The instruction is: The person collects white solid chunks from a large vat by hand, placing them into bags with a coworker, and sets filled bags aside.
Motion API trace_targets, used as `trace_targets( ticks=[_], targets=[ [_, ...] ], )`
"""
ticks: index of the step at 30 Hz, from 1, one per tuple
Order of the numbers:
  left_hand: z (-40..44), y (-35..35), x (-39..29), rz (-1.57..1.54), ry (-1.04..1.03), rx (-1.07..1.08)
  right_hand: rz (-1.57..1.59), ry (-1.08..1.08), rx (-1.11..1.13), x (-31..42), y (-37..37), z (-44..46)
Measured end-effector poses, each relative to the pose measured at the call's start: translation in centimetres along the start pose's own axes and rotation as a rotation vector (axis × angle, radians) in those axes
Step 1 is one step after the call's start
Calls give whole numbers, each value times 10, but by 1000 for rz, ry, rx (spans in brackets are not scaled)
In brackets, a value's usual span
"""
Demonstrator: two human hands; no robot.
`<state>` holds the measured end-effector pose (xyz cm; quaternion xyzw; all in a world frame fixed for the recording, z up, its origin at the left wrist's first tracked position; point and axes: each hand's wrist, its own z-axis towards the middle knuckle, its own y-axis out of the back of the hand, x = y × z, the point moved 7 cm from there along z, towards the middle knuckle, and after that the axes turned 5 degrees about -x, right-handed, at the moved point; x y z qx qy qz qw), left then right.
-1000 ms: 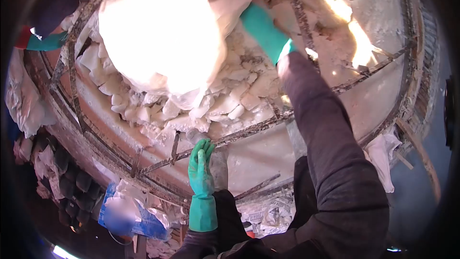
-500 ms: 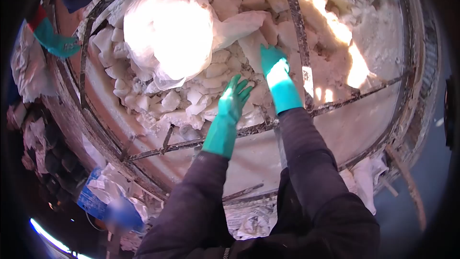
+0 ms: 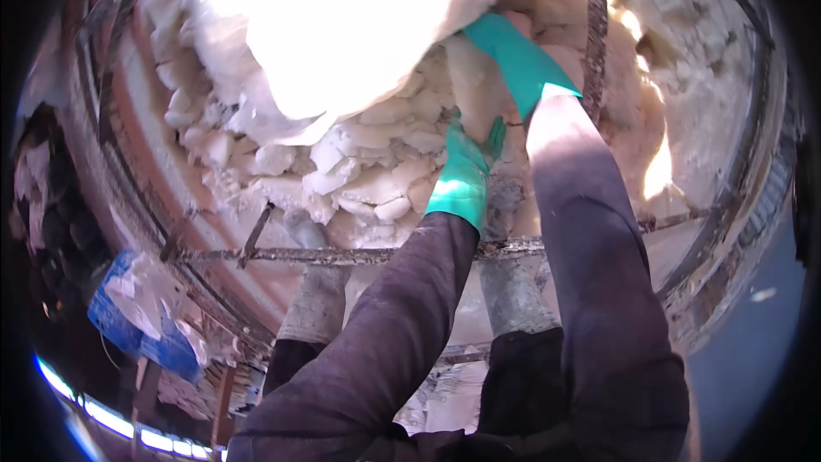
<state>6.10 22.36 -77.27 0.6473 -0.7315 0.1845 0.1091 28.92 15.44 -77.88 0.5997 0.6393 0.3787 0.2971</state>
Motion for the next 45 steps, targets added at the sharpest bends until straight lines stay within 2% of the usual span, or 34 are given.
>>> trace_targets(
  ticks=[1, 2, 4, 7, 8, 9, 10, 11, 13, 15, 17, 18, 19, 20, 21, 22, 24, 26, 27, 28, 30, 32, 33, 35, 36, 37, 38, 39, 40, 41, 42, 43, 44, 45],
  targets=[
    [-31, -4, -13, 513, -351, 156, 6, 35, -4, 2, -1, -8],
    [-73, -7, -23, 963, -781, 148, 14, 74, -5, 9, 3, -21],
    [-130, 13, -19, 554, -593, 40, 28, 139, 21, 20, 5, -64],
    [-192, 56, -21, 508, -531, -52, 137, 225, 75, 49, 19, -147],
    [-217, 70, -31, 493, -501, -131, 333, 171, 101, 57, 32, -176],
    [-252, 77, -36, 297, -343, -265, 827, -189, 274, 67, 74, -206],
    [-286, 73, -53, 364, -419, -298, 1279, -254, -12, 88, 103, -242],
    [-324, 72, -68, 430, -487, -338, 1273, -254, -30, 123, 154, -264],
    [-391, 45, -102, 434, -616, -233, 1356, -208, -69, 171, 200, -275],
    [-452, 0, -136, 454, -731, -97, 1457, -265, -152, 225, 268, -268],
    [-474, -38, -171, 367, -834, 10, 1350, -128, -179, 278, 342, -243],
    [-491, -65, -177, 332, -881, 47, 1370, 66, -164, 297, 355, -214],
    [-491, -88, -186, 288, -875, 105, 1294, 177, -228, 315, 387, -202],
    [-490, -110, -189, 295, -871, 148, 962, 88, -253, 327, 421, -193],
    [-491, -127, -189, 289, -859, 179, 697, 421, -521, 332, 425, -168],
    [-489, -140, -194, 339, -833, 162, 581, 300, -415, 326, 422, -140],
    [-476, -157, -198, 432, -760, 125, 844, 321, -420, 309, 430, -122],
    [-458, -161, -193, 477, -682, 78, 1024, -188, -188, 279, 418, -114],
    [-449, -166, -196, 503, -654, 57, 1086, -87, -256, 272, 416, -101],
    [-438, -173, -222, 603, -1015, 41, 1155, 12, -329, 255, 395, -78],
    [-380, -174, -261, 787, -1740, 6, 669, 314, -279, 182, 260, 82],
    [-287, -159, -310, 369, -1296, -35, 198, 293, -410, 216, 329, -13],
    [-243, -158, -307, 297, -904, 5, 88, 277, -330, 216, 313, 1],
    [-202, -149, -312, 320, -785, -103, -129, 222, -116, 197, 252, 23],
    [-221, -151, -310, 371, -916, -273, -243, 193, -2, 183, 223, 20],
    [-242, -153, -306, 426, -1026, -468, -267, 228, -60, 181, 215, 5],
    [-233, -152, -310, 434, -1061, -536, -290, 265, -137, 182, 214, -12],
    [-217, -147, -322, 440, -1097, -604, -311, 447, -467, 184, 220, -42],
    [-206, -145, -325, 502, -1125, -651, -288, 272, -454, 194, 240, -77],
    [-199, -146, -330, 593, -1163, -679, -377, 317, -554, 197, 235, -99],
    [-191, -149, -337, 750, -1214, -694, -277, 438, -853, 199, 231, -137],
    [-183, -154, -349, 987, -1270, -697, -491, 292, -859, 212, 226, -164],
    [-175, -163, -359, 1244, -1322, -675, -536, -3, -424, 201, 183, -170],
    [-168, -171, -362, 1450, -1349, -618, -184, 309, -540, 211, 188, -193]
  ],
)
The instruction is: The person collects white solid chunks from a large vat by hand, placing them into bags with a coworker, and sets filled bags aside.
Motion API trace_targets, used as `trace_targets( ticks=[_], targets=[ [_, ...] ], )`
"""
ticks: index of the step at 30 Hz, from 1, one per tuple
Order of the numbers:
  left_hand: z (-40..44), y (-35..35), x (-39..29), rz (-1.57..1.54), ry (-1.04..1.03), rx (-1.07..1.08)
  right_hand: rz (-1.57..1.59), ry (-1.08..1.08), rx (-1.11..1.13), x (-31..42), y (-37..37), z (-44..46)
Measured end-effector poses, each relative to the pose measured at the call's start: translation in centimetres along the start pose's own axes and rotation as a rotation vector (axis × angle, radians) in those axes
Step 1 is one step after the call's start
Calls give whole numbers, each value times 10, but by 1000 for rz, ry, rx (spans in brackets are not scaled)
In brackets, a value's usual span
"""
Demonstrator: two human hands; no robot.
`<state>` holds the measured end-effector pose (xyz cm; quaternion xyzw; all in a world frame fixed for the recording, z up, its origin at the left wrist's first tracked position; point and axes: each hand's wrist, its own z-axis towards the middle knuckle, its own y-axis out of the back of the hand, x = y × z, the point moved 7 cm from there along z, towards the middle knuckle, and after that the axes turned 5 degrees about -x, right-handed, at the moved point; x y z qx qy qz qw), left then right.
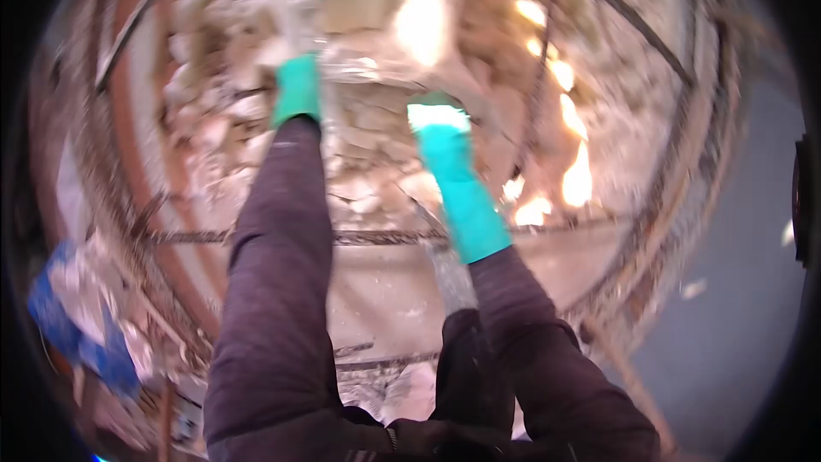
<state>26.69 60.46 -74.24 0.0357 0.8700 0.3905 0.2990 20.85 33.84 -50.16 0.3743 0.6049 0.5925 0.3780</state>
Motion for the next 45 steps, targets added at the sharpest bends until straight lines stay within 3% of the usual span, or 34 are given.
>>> trace_targets(
  ticks=[1, 2, 3, 5, 6, 7, 8, 9, 10, 11, 12, 14, 16, 17, 18, 20, 22, 24, 26, 27, 29, 32, 39, 41, 45],
  targets=[
    [5, -3, -5, -31, -52, 70, 17, -112, 97, 9, -21, -37],
    [6, 0, -11, -216, -24, 133, 35, -79, 84, 27, -16, -68],
    [2, 10, -21, -511, 43, 210, 66, -40, 59, 44, -9, -93],
    [-22, 49, -63, -1060, 154, 381, 338, -168, 289, 57, -23, -143],
    [-33, 87, -91, -1074, 66, 572, 481, -225, 394, 61, -28, -157],
    [-28, 114, -110, -1304, -48, 1011, 707, -457, 435, 48, -22, -162],
    [-25, 150, -111, -1015, -22, 471, 936, -690, 468, 35, -8, -163],
    [-33, 175, -115, -914, -78, 327, 1166, -914, 490, 22, -2, -166],
    [-35, 201, -104, -624, -162, 214, 1165, -945, 437, 3, -21, -169],
    [-39, 206, -92, -617, -123, 231, 1164, -975, 383, -15, -40, -172],
    [-42, 210, -86, -611, -89, 247, 1164, -1121, 478, -42, -42, -161],
    [-90, 229, -83, -542, -32, 224, 647, -853, 568, -88, -27, -131],
    [-135, 245, -72, -564, -111, 94, 645, -1045, 526, -124, -99, -137],
    [-146, 242, -50, -573, -89, 105, 445, -811, 541, -139, -142, -135],
    [-154, 237, -25, -580, -67, 116, 260, -548, 554, -147, -137, -114],
    [-207, 206, 7, -677, 131, 200, 232, -869, 236, -188, -130, -84],
    [-266, 168, 24, -697, 212, 340, 266, -800, 85, -210, -134, -42],
    [-330, 134, 19, -573, 342, 378, 165, -606, 132, -221, -190, -16],
    [-374, 114, 22, -557, 346, 587, 166, -502, 364, -229, -246, -4],
    [-386, 110, 28, -484, 263, 651, 134, -494, 317, -237, -270, -2],
    [-398, 106, 33, -496, 273, 697, 146, -475, 382, -232, -276, 2],
    [-393, 108, 30, -682, 466, 641, 135, -428, 426, -216, -264, -4],
    [-385, 117, 25, -670, 377, 704, 40, -348, 465, -201, -226, -37],
    [-377, 118, 27, -685, 449, 703, -3, -318, 480, -188, -218, -36],
    [-382, 114, 61, -697, 532, 727, -131, 90, 295, -66, -190, -69]
  ],
)
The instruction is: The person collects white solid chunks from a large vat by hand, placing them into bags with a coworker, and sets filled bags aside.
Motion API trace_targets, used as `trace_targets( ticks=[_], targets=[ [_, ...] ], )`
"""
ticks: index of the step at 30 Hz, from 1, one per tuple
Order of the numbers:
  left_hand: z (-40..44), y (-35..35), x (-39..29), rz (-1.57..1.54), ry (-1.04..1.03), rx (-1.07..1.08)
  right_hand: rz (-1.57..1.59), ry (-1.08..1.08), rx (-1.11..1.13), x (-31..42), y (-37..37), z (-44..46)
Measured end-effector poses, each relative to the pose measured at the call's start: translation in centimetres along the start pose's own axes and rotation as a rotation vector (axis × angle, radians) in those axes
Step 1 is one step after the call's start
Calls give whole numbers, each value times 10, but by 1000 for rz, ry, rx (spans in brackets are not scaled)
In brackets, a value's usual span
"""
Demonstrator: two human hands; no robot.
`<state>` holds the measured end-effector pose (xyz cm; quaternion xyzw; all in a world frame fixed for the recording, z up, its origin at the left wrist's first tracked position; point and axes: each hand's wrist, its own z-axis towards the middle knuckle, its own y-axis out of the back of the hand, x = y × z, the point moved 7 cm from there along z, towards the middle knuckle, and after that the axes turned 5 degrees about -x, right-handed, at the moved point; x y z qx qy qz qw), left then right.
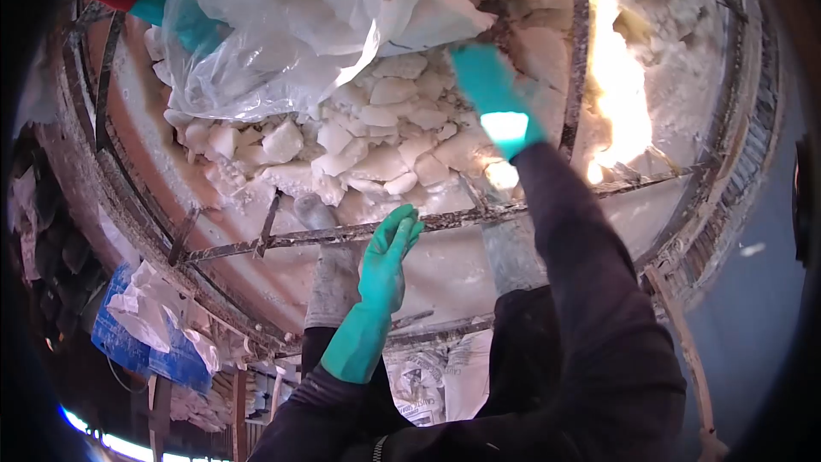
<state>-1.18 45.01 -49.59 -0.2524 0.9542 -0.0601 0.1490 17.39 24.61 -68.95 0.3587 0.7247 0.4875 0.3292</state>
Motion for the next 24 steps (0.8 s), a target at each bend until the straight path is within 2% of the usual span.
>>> trace_targets(
  ticks=[2, 4, 6, 7, 8, 10, 12, 15, 20, 24],
  targets=[
    [4, 5, 2, -14, -44, 0, 250, -7, 86, 65, 25, -34],
    [12, 2, -4, 94, -117, 22, 688, -346, 310, 73, 67, -66],
    [27, -3, -14, 283, -226, 24, 516, -474, 290, 35, 67, -64],
    [40, -13, -13, 225, -132, 64, 432, -538, 286, 11, 63, -66],
    [55, -28, -12, 138, -83, 109, -87, -343, -105, -9, 92, -58],
    [100, -70, -3, -71, -2, 213, 169, -250, -86, -54, 61, -63],
    [158, -111, 16, -268, 55, 311, 217, -355, 50, -95, 10, -38],
    [231, -145, 43, -368, 176, 163, 289, -418, 181, -129, -48, 7],
    [282, -186, 44, -347, 83, 201, 350, -433, 248, -140, -85, 31],
    [290, -185, 42, -333, 95, 232, 405, -437, 275, -140, -102, 35]
  ],
)
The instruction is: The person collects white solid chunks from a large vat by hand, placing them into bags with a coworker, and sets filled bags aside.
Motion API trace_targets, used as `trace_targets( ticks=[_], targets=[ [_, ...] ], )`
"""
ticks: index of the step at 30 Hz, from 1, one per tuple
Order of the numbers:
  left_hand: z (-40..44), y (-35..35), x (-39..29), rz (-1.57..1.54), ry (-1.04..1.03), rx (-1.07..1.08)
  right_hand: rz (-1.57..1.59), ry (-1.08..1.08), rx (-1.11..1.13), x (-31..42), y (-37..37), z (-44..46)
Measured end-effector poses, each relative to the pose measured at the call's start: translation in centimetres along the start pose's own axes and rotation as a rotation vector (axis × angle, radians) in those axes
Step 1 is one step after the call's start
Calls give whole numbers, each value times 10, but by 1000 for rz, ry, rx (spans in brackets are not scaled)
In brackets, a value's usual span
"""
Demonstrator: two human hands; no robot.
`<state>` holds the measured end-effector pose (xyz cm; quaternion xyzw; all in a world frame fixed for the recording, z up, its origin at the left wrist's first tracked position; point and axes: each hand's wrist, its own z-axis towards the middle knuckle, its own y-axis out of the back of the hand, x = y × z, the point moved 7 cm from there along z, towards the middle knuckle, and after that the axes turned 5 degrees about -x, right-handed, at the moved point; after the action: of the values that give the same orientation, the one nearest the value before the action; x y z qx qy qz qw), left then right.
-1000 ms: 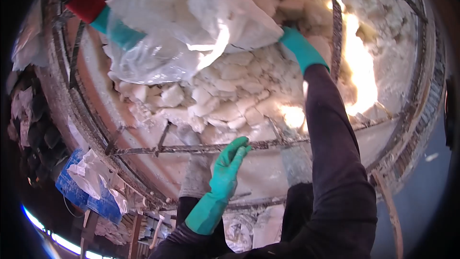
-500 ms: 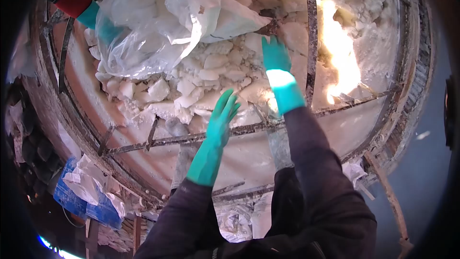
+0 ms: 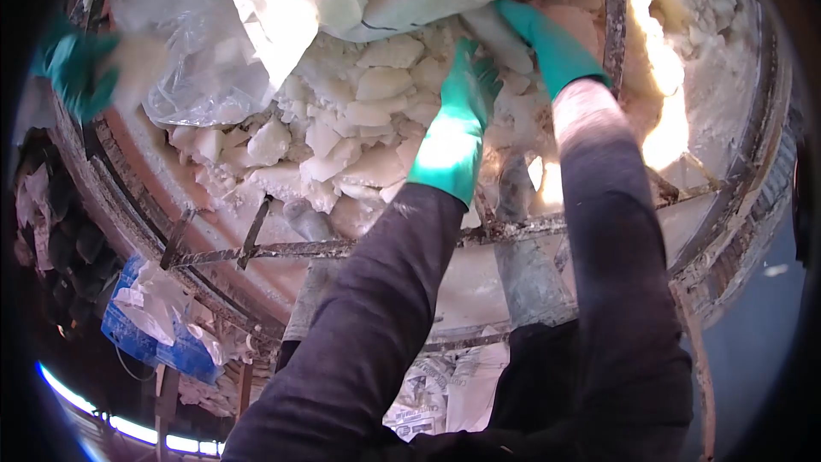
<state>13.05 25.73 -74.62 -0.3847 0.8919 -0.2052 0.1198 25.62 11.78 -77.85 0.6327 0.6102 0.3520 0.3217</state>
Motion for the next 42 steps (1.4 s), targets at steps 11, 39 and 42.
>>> trace_targets(
  ticks=[11, 39, 42],
  targets=[
    [-164, 64, -8, -92, -179, -183, 700, -68, 419, 117, -13, -182],
    [-437, 90, -70, 544, -296, -66, 1488, -1080, 207, 86, 107, -382],
    [-434, 114, -23, 583, -197, -68, 1079, -973, 219, 84, 58, -395]
  ],
)
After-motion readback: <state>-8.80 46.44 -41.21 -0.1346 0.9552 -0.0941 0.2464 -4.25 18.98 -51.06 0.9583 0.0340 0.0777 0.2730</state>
